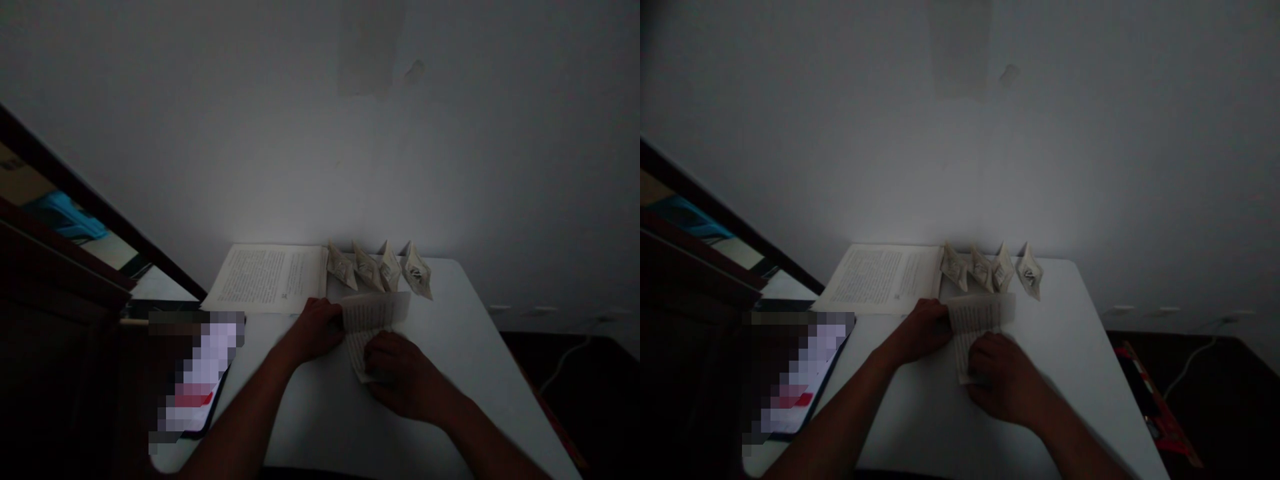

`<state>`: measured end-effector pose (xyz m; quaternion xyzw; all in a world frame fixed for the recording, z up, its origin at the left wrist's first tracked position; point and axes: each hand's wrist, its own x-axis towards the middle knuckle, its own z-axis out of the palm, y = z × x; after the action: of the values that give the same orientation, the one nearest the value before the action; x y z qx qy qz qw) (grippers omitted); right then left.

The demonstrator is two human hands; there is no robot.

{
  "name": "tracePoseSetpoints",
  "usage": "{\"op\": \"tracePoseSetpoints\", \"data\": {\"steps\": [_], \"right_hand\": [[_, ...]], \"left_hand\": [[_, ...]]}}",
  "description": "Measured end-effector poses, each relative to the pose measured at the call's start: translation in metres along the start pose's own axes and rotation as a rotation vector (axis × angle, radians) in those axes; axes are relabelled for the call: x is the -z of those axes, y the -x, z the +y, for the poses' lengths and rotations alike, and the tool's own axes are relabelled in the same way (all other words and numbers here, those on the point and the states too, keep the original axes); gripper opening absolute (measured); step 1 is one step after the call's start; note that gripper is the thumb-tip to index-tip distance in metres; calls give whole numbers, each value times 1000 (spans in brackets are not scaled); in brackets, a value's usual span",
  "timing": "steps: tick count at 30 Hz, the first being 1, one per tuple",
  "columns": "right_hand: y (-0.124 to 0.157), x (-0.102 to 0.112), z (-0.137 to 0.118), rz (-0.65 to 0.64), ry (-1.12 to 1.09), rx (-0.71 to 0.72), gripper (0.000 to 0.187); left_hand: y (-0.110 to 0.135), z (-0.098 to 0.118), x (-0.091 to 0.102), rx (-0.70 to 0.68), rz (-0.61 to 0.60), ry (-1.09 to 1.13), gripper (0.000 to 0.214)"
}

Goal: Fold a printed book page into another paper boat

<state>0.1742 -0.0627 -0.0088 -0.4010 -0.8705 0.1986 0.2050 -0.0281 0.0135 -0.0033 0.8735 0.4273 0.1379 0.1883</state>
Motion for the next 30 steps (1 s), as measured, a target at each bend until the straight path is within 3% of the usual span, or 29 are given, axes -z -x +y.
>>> {"op": "tracePoseSetpoints", "data": {"steps": [6,12,24,30], "right_hand": [[1,-1,3,7,8,-26,6],[2,-2,5,-9,16,-21,6],[1,3,3,-42,49,-16,5],[1,15,1,-55,56,-122,13]], "left_hand": [[5,3,2,-7,57,12,5],[17,11,3,-143,-84,-98,14],[22,22,-4,-60,-90,-209,20],[22,22,-6,-23,-68,-183,22]]}}
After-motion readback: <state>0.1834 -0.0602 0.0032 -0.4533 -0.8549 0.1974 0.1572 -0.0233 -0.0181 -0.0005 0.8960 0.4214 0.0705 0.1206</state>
